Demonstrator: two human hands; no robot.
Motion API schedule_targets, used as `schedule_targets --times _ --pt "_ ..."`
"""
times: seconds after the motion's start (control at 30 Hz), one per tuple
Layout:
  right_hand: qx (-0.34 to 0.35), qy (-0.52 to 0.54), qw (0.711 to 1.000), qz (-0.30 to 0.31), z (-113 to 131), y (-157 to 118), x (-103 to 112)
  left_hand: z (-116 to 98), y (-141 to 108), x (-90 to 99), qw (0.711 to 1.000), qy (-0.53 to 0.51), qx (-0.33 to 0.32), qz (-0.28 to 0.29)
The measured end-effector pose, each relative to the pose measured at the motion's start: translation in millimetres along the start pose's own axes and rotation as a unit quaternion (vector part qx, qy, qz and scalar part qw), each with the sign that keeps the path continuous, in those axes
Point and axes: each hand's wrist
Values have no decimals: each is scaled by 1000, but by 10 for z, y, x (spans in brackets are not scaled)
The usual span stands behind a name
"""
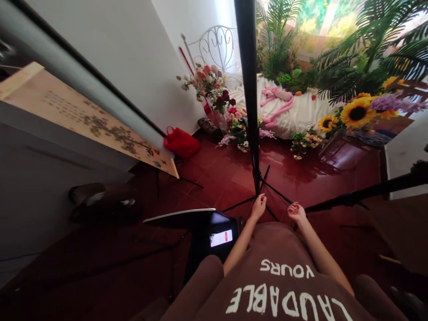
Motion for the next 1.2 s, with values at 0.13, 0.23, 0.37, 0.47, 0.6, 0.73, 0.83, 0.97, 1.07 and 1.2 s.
schedule_targets --times 0.13,0.23,0.37,0.47,0.6,0.73,0.83,0.97,1.07,1.2 --pt "82 15 996 -28 246 -90 401 -9 -114 -214 982 71 -36 174" --pt "121 29 991 -38 345 -215 618 -242 -63 -355 963 113 -94 228" --pt "183 10 983 19 447 -483 712 -750 72 -650 945 112 -151 266" --pt "233 -14 967 98 640 -740 656 -1232 125 -973 931 59 -206 295" --pt "297 -55 943 137 1132 -1093 524 -1911 29 -1456 901 -74 -285 317" --pt "278 -114 945 131 1669 -1364 435 -2442 -186 -1844 864 -172 -352 316" --pt "203 -158 956 143 1927 -1464 419 -2647 -285 -1993 867 -165 -354 311" --pt "140 -196 961 135 2048 -1454 424 -2707 -276 -2037 874 -138 -344 314" --pt "147 -185 961 142 2026 -1373 418 -2691 -242 -2036 870 -143 -351 315" --pt "196 -204 947 154 2008 -1285 431 -2667 -244 -2063 872 -152 -351 305"
Point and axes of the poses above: each hand's wrist, its own y-axis towards the middle knuckle, its own x-axis out of the back of the hand, z = x × y, and after that the axes turned 1 degree about z, right-handed
